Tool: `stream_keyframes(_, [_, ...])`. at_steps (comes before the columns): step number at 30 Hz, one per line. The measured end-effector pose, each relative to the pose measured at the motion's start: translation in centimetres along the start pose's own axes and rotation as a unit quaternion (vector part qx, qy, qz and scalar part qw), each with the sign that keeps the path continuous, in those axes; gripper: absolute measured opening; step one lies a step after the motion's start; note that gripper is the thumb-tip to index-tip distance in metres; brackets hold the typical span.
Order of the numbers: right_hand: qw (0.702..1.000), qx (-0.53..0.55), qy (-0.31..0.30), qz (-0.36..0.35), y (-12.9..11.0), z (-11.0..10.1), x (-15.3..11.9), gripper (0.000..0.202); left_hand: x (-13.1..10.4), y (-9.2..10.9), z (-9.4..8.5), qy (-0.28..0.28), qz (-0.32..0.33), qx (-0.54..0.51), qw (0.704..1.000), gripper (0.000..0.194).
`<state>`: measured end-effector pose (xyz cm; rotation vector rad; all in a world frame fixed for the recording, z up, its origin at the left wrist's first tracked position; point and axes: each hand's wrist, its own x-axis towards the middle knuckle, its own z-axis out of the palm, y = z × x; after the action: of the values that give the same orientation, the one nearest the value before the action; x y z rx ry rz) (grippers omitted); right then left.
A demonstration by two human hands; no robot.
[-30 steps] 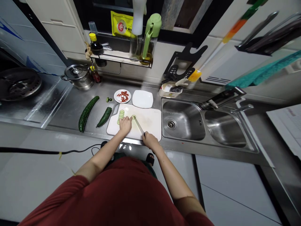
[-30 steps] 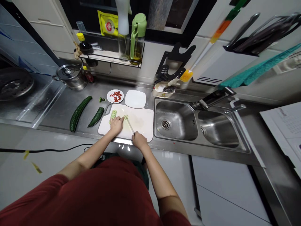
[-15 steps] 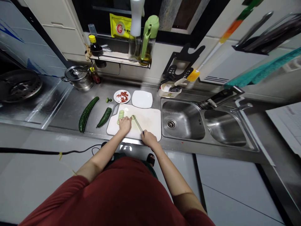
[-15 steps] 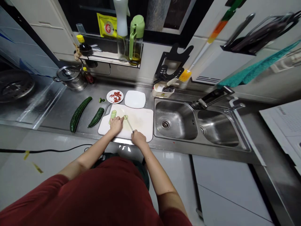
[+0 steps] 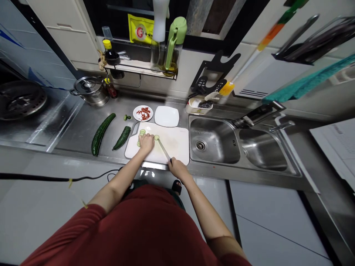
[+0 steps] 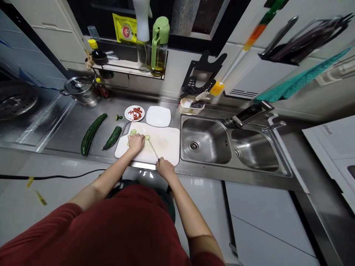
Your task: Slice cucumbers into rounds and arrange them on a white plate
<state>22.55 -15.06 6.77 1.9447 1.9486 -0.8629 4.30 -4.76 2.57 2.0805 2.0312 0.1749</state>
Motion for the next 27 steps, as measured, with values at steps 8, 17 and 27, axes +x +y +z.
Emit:
stream_keyframes(8, [1.0,0.0,-0.003,0.003,0.2,0.4,-0.8,0.035,0.9,0.6,0.0,0.001,0.004,0.008,1.0,0.035])
stream_keyframes(17, [1.0,0.014,0.002,0.0,0.4,0.9,-0.9,0.037,1.3,0.7,0.2,0.0,0.004,0.01,1.0,0.032])
stream_keyframes(27, [1.0,0.02,0.008,0.01,0.7,1.7,-0.6,0.035,2.5,0.4,0.9,0.001,-0.024,-0.019,1.0,0.025])
